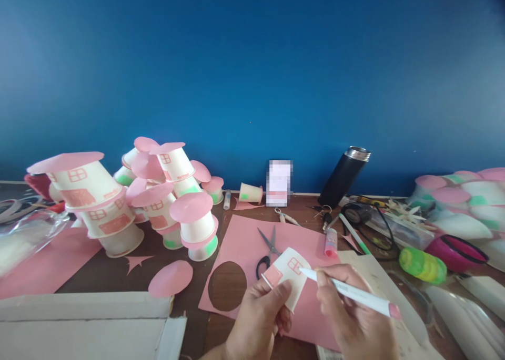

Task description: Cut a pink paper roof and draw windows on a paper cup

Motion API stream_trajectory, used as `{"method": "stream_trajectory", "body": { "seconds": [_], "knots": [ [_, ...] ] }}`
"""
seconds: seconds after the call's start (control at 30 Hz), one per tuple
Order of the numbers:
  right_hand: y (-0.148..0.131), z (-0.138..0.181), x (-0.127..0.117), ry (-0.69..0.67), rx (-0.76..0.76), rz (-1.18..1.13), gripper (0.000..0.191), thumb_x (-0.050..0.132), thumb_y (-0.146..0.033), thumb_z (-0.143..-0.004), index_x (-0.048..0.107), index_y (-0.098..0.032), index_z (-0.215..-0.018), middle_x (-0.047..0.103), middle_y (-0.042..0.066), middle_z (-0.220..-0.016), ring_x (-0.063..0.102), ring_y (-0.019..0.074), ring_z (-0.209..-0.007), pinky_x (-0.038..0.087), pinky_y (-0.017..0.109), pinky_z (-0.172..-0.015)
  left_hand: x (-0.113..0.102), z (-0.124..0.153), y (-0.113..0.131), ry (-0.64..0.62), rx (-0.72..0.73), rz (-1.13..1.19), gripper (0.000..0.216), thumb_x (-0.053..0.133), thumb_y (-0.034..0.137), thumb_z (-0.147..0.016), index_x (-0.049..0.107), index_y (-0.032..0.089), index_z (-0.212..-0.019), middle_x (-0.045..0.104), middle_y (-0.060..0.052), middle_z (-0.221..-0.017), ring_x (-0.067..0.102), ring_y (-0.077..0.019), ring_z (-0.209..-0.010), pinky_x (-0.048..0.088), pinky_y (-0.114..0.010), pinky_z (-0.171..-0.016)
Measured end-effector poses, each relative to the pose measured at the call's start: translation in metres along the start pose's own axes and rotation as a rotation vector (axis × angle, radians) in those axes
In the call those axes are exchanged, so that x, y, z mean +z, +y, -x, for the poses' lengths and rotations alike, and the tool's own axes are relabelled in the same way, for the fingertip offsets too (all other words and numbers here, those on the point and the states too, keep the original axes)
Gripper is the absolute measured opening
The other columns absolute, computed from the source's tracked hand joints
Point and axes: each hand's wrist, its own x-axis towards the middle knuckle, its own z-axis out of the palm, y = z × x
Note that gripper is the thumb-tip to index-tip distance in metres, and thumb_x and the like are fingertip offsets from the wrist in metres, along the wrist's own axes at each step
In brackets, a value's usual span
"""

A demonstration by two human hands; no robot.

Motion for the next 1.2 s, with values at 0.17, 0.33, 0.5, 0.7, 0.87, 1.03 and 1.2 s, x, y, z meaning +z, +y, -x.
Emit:
{"method": "stream_trajectory", "body": {
  "seconds": [0.17,0.33,0.5,0.7,0.87,1.03,1.2],
  "knots": [
    [0.0,-0.0001,-0.0002,-0.003,-0.01,0.006,0.014,0.054,-0.034,-0.089,0.057,-0.023,-0.081,0.056,-0.002,-0.059,0.049,0.0113,-0.043,0.044,0.02,-0.039,-0.0002,-0.0005,-0.0001,0.001,0.003,0.014,0.044,0.075,0.048,-0.064,0.053,0.015,-0.047,0.045,0.003,-0.035,0.037,-0.0053,-0.034,0.021,-0.023,-0.043],
    [0.0007,0.0007,-0.0005,-0.005,0.012,-0.003,0.014,0.054,-0.035,-0.088,0.057,-0.023,-0.081,0.056,-0.003,-0.058,0.048,0.0111,-0.042,0.043,0.02,-0.039,0.0004,0.0003,-0.0003,-0.012,0.016,0.041,0.045,0.075,0.047,-0.065,0.051,0.015,-0.044,0.044,0.003,-0.035,0.037,-0.0054,-0.035,0.022,-0.023,-0.042],
    [0.0001,0.0005,-0.0006,-0.006,0.008,0.011,0.016,0.053,-0.035,-0.089,0.058,-0.023,-0.08,0.054,-0.004,-0.056,0.049,0.0113,-0.042,0.043,0.02,-0.039,0.0011,0.001,0.0002,-0.021,0.009,0.064,0.046,0.075,0.045,-0.066,0.05,0.015,-0.041,0.044,0.002,-0.035,0.037,-0.0052,-0.036,0.023,-0.023,-0.043],
    [-0.0009,-0.0004,-0.0005,-0.012,0.01,-0.007,0.014,0.054,-0.034,-0.089,0.058,-0.023,-0.081,0.056,-0.003,-0.059,0.049,0.0114,-0.043,0.043,0.02,-0.039,0.0013,0.0001,0.0005,-0.015,0.01,0.075,0.044,0.075,0.044,-0.066,0.05,0.015,-0.043,0.043,0.003,-0.035,0.037,-0.0053,-0.035,0.023,-0.023,-0.043],
    [0.0,-0.0007,-0.0002,-0.005,0.003,0.019,0.015,0.054,-0.035,-0.089,0.057,-0.023,-0.08,0.055,-0.003,-0.058,0.048,0.0113,-0.043,0.043,0.02,-0.04,0.0008,0.0,0.0008,-0.009,-0.001,0.083,0.043,0.075,0.042,-0.066,0.05,0.015,-0.044,0.044,0.003,-0.035,0.037,-0.0054,-0.035,0.022,-0.023,-0.042],
    [-0.0012,0.0007,-0.0009,-0.003,-0.001,0.011,0.015,0.053,-0.034,-0.089,0.057,-0.023,-0.08,0.056,-0.003,-0.058,0.048,0.0112,-0.042,0.042,0.02,-0.039,0.0019,0.001,0.0021,-0.003,-0.008,0.105,0.044,0.075,0.042,-0.065,0.049,0.015,-0.043,0.043,0.004,-0.036,0.037,-0.0051,-0.035,0.022,-0.022,-0.043],
    [-0.0013,-0.0001,-0.0009,-0.006,0.007,0.022,0.016,0.053,-0.036,-0.089,0.057,-0.023,-0.081,0.056,-0.002,-0.059,0.049,0.0115,-0.044,0.043,0.02,-0.04,0.0031,0.0012,0.0029,0.013,-0.031,0.135,0.044,0.078,0.042,-0.062,0.048,0.016,-0.043,0.042,0.005,-0.036,0.036,-0.005,-0.035,0.021,-0.022,-0.043]
  ]
}}
